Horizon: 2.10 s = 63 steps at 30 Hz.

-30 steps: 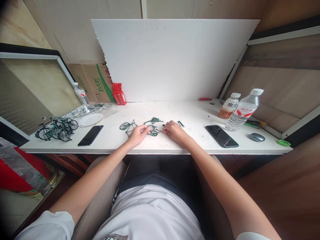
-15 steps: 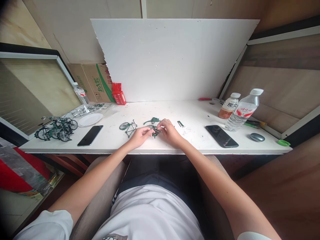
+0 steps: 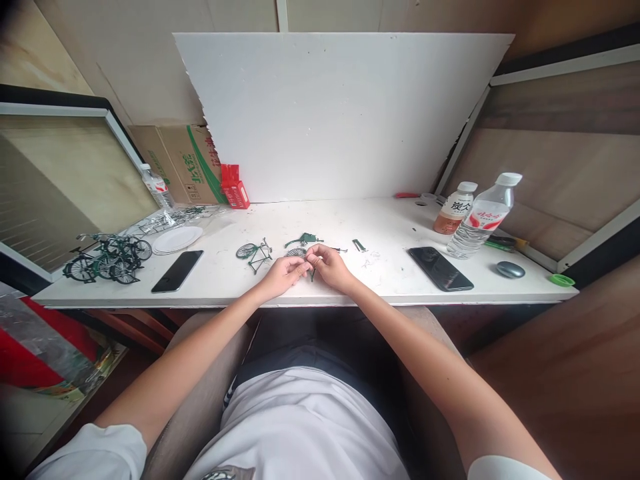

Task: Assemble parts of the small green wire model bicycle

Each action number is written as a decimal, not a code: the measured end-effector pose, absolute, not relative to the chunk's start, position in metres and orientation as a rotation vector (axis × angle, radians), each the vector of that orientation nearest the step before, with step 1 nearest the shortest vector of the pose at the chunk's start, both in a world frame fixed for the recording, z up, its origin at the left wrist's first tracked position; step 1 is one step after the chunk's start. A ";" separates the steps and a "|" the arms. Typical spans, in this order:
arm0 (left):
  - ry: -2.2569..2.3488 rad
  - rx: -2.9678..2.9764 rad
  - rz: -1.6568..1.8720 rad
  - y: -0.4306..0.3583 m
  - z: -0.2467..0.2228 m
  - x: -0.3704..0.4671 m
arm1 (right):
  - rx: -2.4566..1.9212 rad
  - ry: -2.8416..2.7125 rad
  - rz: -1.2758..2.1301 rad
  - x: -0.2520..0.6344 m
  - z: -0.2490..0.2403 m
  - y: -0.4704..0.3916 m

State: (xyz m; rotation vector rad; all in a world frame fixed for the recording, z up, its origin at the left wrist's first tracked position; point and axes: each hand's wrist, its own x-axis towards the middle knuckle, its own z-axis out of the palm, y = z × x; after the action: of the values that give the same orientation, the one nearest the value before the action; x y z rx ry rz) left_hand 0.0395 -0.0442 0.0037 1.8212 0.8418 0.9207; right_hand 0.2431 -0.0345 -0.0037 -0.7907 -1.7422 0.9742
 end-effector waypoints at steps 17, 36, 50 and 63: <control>0.817 1.842 0.890 -0.043 0.001 0.039 | -0.829 -1.748 0.999 0.241 0.001 -0.038; 0.848 1.883 0.838 -0.043 0.001 0.037 | -0.808 -1.775 0.942 0.241 0.001 -0.036; 0.847 1.887 0.856 -0.042 0.001 0.037 | -0.725 -1.777 0.990 0.241 0.000 -0.036; 0.856 1.819 0.863 -0.039 -0.001 0.039 | -0.773 -1.825 1.013 0.241 0.000 -0.038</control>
State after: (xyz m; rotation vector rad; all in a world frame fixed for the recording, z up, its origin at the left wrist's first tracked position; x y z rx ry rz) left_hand 0.0386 -0.0395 -0.0014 1.8186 0.8556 0.8627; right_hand 0.2411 -0.0381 0.0003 -0.7732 -1.8251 1.0128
